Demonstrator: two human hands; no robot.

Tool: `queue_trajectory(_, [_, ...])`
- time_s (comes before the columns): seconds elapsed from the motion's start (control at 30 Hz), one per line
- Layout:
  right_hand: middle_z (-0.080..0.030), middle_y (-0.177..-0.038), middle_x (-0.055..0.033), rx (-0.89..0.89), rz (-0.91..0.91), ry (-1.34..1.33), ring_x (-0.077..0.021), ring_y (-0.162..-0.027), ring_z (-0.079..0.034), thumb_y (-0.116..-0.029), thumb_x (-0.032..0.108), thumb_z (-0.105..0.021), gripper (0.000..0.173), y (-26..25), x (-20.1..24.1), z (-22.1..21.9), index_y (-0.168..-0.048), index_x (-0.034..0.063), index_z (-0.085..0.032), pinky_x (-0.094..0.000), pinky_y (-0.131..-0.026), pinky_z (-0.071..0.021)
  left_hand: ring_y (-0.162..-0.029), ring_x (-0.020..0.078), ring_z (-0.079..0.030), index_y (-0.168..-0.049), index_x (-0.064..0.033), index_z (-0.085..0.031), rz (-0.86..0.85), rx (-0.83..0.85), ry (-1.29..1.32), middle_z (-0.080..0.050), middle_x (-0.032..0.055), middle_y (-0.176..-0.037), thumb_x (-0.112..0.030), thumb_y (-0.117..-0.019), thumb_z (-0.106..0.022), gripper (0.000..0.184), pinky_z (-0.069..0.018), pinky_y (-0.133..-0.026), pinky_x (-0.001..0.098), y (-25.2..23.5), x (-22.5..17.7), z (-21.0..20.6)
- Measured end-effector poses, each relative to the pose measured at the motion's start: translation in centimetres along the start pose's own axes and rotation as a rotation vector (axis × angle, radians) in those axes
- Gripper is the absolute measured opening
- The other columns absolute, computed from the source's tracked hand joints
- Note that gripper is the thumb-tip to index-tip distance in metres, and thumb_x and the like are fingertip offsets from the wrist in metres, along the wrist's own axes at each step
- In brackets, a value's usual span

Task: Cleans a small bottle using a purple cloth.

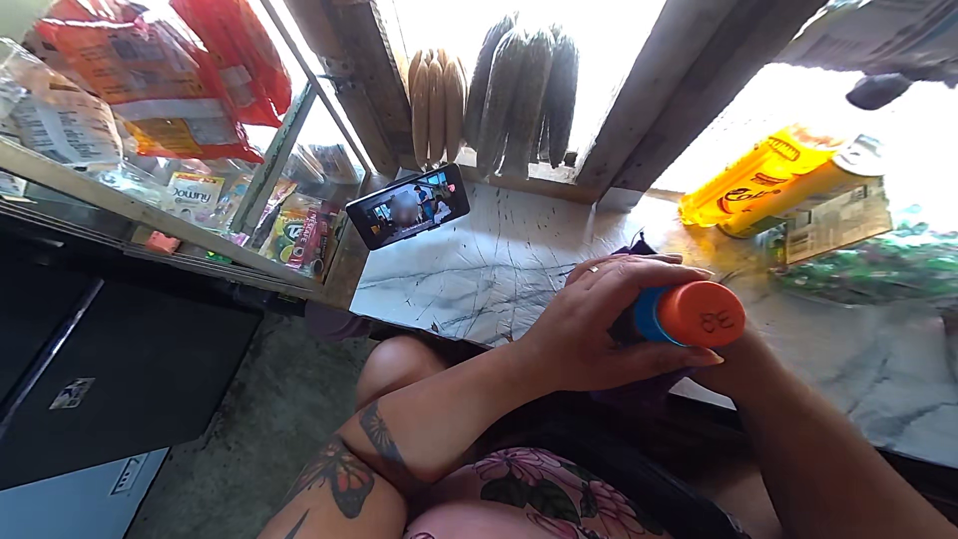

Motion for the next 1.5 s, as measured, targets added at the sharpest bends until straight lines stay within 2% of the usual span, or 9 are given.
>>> queue_trajectory(0.13, [-0.069, -0.103, -0.0062, 0.032, 0.102, -0.076, 0.0065, -0.101, -0.059, -0.0816, 0.031, -0.077, 0.051, -0.2, -0.3, -0.1, -0.113, -0.0063, -0.063, -0.0136, -0.094, -0.0471, -0.125, 0.0288, -0.061, -0.123, 0.0084, -0.062, -0.033, 0.082, 0.013, -0.069, 0.0192, -0.12, -0.022, -0.0898, -0.073, 0.046, -0.0361, -0.115, 0.0559, -0.1, -0.2, -0.2])
queue_trajectory(0.27, [-0.069, -0.098, -0.0049, 0.048, 0.063, -0.146, 0.0106, -0.096, -0.059, -0.0832, 0.03, -0.078, 0.048, 0.0, 0.3, 0.0, -0.107, -0.0095, -0.063, -0.0097, -0.091, -0.0461, -0.103, 0.0121, -0.068, -0.11, 0.0096, -0.067, 0.005, 0.121, 0.033, -0.072, 0.014, -0.103, -0.028, -0.0956, -0.07, 0.04, -0.0526, -0.1, 0.0345, 0.1, -0.8, -0.3])
queue_trajectory(0.33, [-0.069, -0.099, -0.0029, 0.069, 0.046, -0.198, 0.008, -0.097, -0.06, -0.0777, 0.027, -0.08, 0.048, -0.7, 0.1, -0.3, -0.109, -0.0052, -0.063, -0.0112, -0.09, -0.048, -0.125, 0.0258, -0.06, -0.121, 0.0072, -0.063, -0.015, 0.114, 0.014, -0.07, 0.0169, -0.118, -0.024, -0.0906, -0.072, 0.044, -0.0368, -0.115, 0.0522, -0.2, -0.6, -0.3])
queue_trajectory(0.4, [-0.068, -0.102, -0.0047, 0.061, 0.051, -0.178, 0.0059, -0.101, -0.059, -0.0753, 0.036, -0.08, 0.058, -0.7, -0.2, -0.4, -0.112, -0.0053, -0.063, -0.0139, -0.092, -0.0477, -0.13, 0.0346, -0.055, -0.119, 0.0045, -0.063, -0.04, 0.043, -0.02, -0.068, 0.019, -0.121, -0.025, -0.0852, -0.078, 0.047, -0.0363, -0.115, 0.057, -0.2, -0.2, -0.3])
queue_trajectory(0.67, [-0.068, -0.098, -0.0065, 0.042, 0.007, -0.118, 0.0071, -0.096, -0.059, -0.0716, 0.028, -0.079, 0.053, -0.7, 0.5, -0.4, -0.108, -0.0081, -0.064, -0.0123, -0.09, -0.0462, -0.102, 0.0179, -0.064, -0.111, 0.0009, -0.071, -0.049, 0.004, -0.113, -0.07, 0.009, -0.098, -0.029, -0.0803, -0.084, 0.045, -0.0378, -0.112, 0.0503, -0.3, -0.8, 0.4])
queue_trajectory(1.13, [-0.069, -0.106, -0.0034, 0.015, 0.16, -0.253, 0.0041, -0.104, -0.061, -0.0804, 0.029, -0.081, 0.051, -0.2, 0.5, -0.6, -0.114, -0.0034, -0.062, -0.0167, -0.098, -0.0483, -0.117, 0.0239, -0.062, -0.124, 0.0103, -0.063, -0.099, 0.172, 0.063, -0.069, 0.0188, -0.118, -0.023, -0.094, -0.064, 0.045, -0.0364, -0.115, 0.0506, -0.2, -0.6, -0.1])
queue_trajectory(1.23, [-0.068, -0.109, -0.0133, -0.101, 0.216, -0.095, -0.0012, -0.108, -0.059, -0.0768, 0.033, -0.082, 0.061, 0.3, 0.5, -0.3, -0.115, -0.0097, -0.061, -0.0214, -0.1, -0.0456, -0.12, 0.0169, -0.062, -0.126, 0.0028, -0.061, -0.066, 0.15, 0.007, -0.068, 0.012, -0.122, -0.034, -0.0961, -0.068, 0.048, -0.0379, -0.116, 0.0451, 0.0, -1.6, -0.4])
queue_trajectory(1.37, [-0.068, -0.109, -0.0219, -0.159, 0.249, 0.094, -0.0181, -0.109, -0.062, -0.0744, 0.043, -0.079, 0.066, -0.1, 0.2, 0.1, -0.112, -0.0098, -0.064, -0.0352, -0.097, -0.0491, -0.114, 0.015, -0.064, -0.115, 0.0001, -0.062, -0.07, 0.053, 0.003, -0.072, 0.0099, -0.111, -0.031, -0.0905, -0.075, 0.041, -0.0413, -0.111, 0.0433, -0.4, -1.7, -0.3])
queue_trajectory(1.5, [-0.068, -0.111, -0.0154, -0.18, 0.278, 0.157, -0.0158, -0.112, -0.061, -0.0777, 0.051, -0.073, 0.061, -0.2, -0.6, -0.3, -0.109, -0.0008, -0.066, -0.0326, -0.098, -0.048, -0.108, 0.0232, -0.068, -0.109, 0.0031, -0.061, -0.107, 0.027, 0.058, -0.072, 0.0157, -0.103, -0.018, -0.0865, -0.077, 0.035, -0.0418, -0.111, 0.0534, 0.1, -0.6, -0.3])
Point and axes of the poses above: each hand's wrist, its own y-axis away from the middle knuckle, its own z-axis out of the back of the hand, x = y × z, the point moved 5 cm from there along -y, towards the middle knuckle
